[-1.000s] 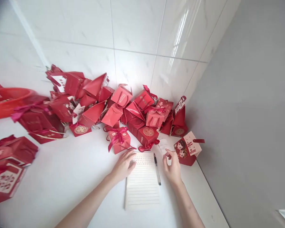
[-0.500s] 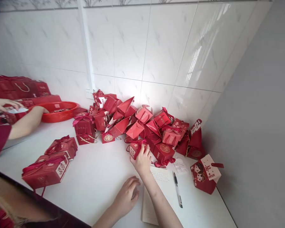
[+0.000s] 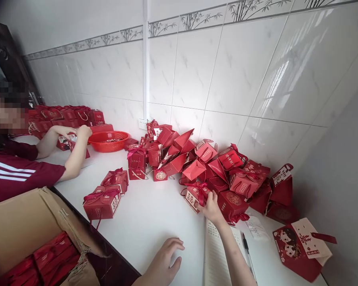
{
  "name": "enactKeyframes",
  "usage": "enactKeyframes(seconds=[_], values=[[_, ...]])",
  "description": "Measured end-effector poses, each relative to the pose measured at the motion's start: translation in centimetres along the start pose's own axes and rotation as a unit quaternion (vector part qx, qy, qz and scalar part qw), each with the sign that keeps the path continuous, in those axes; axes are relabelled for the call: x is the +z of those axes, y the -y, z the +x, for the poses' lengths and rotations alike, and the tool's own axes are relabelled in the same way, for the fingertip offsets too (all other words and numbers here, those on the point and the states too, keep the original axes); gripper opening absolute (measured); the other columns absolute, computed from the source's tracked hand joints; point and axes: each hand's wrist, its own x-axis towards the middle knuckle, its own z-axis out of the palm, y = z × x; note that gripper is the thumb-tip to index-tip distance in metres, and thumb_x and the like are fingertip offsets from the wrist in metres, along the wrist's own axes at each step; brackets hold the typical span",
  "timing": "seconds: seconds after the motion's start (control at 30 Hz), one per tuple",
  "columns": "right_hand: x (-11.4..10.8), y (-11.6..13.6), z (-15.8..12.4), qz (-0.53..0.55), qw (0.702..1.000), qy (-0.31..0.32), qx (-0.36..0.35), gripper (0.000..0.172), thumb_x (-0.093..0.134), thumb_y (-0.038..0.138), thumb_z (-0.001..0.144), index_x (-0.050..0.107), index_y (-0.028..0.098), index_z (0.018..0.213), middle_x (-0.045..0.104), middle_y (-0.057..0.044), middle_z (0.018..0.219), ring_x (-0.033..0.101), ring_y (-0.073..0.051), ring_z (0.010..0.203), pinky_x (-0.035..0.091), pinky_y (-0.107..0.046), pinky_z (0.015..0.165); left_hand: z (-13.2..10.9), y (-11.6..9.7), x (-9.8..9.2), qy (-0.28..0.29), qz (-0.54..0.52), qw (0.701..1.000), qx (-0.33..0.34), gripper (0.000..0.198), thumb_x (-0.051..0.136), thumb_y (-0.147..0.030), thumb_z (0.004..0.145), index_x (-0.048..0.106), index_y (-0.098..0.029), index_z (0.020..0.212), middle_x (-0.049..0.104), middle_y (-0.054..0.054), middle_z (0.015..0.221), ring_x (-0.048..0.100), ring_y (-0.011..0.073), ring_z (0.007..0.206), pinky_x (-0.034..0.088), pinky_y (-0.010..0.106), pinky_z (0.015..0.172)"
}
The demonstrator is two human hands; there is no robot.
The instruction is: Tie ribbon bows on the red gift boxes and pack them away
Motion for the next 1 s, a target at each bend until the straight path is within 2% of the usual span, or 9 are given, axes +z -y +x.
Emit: enactKeyframes(seconds=[0.1,0.2,0.37,0.47,0.57,0.67,0.77,0.87,1.0], values=[[-0.3,1.0,0.1,0.017,1.000,0.014,-0.021,0.049,0.062,0.033,0.062,0.038,0.020,0.103,0.044,-0.013,0.115,0.040,-0.029,0.121,0.040,-0.047,0.097,0.1,0.2,0.1,-0.036,-0.031,0.999,0.000,0.028,0.046,-0.010,0.076,0.054,-0.020,0.101,0.058,0.008,0.113,0.053,0.0205,0.111,0.043,0.042,0.099],[-0.9,2.7,-1.6,0.048,0.995,0.058,-0.068,0.062,0.065,0.026,0.060,0.037,0.018,0.115,0.046,-0.012,0.117,0.047,-0.026,0.116,0.042,-0.044,0.097,0.2,0.7,-0.1,-0.121,-0.084,0.989,-0.022,0.030,0.044,-0.018,0.080,0.048,-0.020,0.110,0.056,0.011,0.116,0.055,0.0212,0.108,0.049,0.039,0.090],[-3.3,5.1,-8.3,0.123,0.959,0.210,-0.149,0.074,0.066,0.017,0.065,0.034,0.024,0.131,0.045,-0.010,0.128,0.050,-0.023,0.118,0.043,-0.041,0.098,-1.3,1.1,-1.7,-0.307,-0.154,0.933,-0.102,0.023,0.039,-0.031,0.085,0.044,-0.022,0.106,0.057,0.009,0.110,0.058,0.0191,0.102,0.049,0.035,0.086],[-5.1,5.7,-12.4,0.114,0.951,0.256,-0.130,0.087,0.069,0.018,0.065,0.026,0.026,0.140,0.038,-0.012,0.140,0.042,-0.025,0.127,0.038,-0.044,0.103,-2.5,0.3,-3.2,-0.344,-0.188,0.912,-0.124,0.021,0.040,-0.038,0.084,0.049,-0.020,0.091,0.059,0.006,0.090,0.059,0.0175,0.085,0.050,0.030,0.073],[-6.3,6.3,-15.4,0.137,0.962,0.217,-0.090,0.088,0.073,0.028,0.066,0.025,0.026,0.141,0.037,-0.012,0.142,0.040,-0.026,0.129,0.041,-0.045,0.101,-3.0,-1.4,-4.8,-0.306,-0.162,0.931,-0.115,0.027,0.038,-0.040,0.085,0.046,-0.020,0.069,0.048,-0.001,0.066,0.051,0.0138,0.065,0.045,0.025,0.062],[-6.4,7.7,-17.5,0.143,0.988,0.049,-0.030,0.041,0.059,0.032,0.082,0.049,0.023,0.121,0.058,-0.010,0.116,0.059,-0.021,0.103,0.054,-0.038,0.082,-3.0,-3.5,-6.1,-0.177,-0.069,0.977,-0.099,0.032,0.040,-0.043,0.085,0.044,-0.020,0.062,0.045,-0.003,0.060,0.047,0.0130,0.061,0.040,0.024,0.059],[-5.5,10.0,-18.7,0.106,0.992,-0.055,-0.052,0.009,0.052,0.026,0.088,0.058,0.021,0.091,0.061,-0.004,0.080,0.060,-0.016,0.071,0.053,-0.032,0.064,-2.7,-5.2,-6.8,-0.083,0.021,0.990,-0.109,0.030,0.049,-0.042,0.081,0.046,-0.020,0.062,0.050,-0.004,0.059,0.048,0.0122,0.058,0.038,0.023,0.057],[-4.1,11.9,-19.1,0.067,0.984,-0.016,-0.166,0.016,0.056,0.023,0.085,0.058,0.022,0.101,0.062,-0.007,0.088,0.060,-0.020,0.082,0.053,-0.035,0.070,-2.5,-6.4,-7.1,-0.061,0.030,0.992,-0.104,0.028,0.046,-0.038,0.084,0.047,-0.020,0.062,0.047,-0.005,0.057,0.046,0.0107,0.053,0.038,0.022,0.054],[-2.2,12.7,-18.5,-0.010,0.968,-0.015,-0.249,0.033,0.057,0.024,0.085,0.051,0.018,0.117,0.060,-0.013,0.112,0.053,-0.027,0.111,0.047,-0.043,0.086,-2.8,-7.8,-7.5,0.011,0.034,0.999,-0.003,0.024,0.046,-0.030,0.086,0.053,-0.020,0.066,0.053,-0.001,0.069,0.052,0.0134,0.070,0.044,0.024,0.067]])
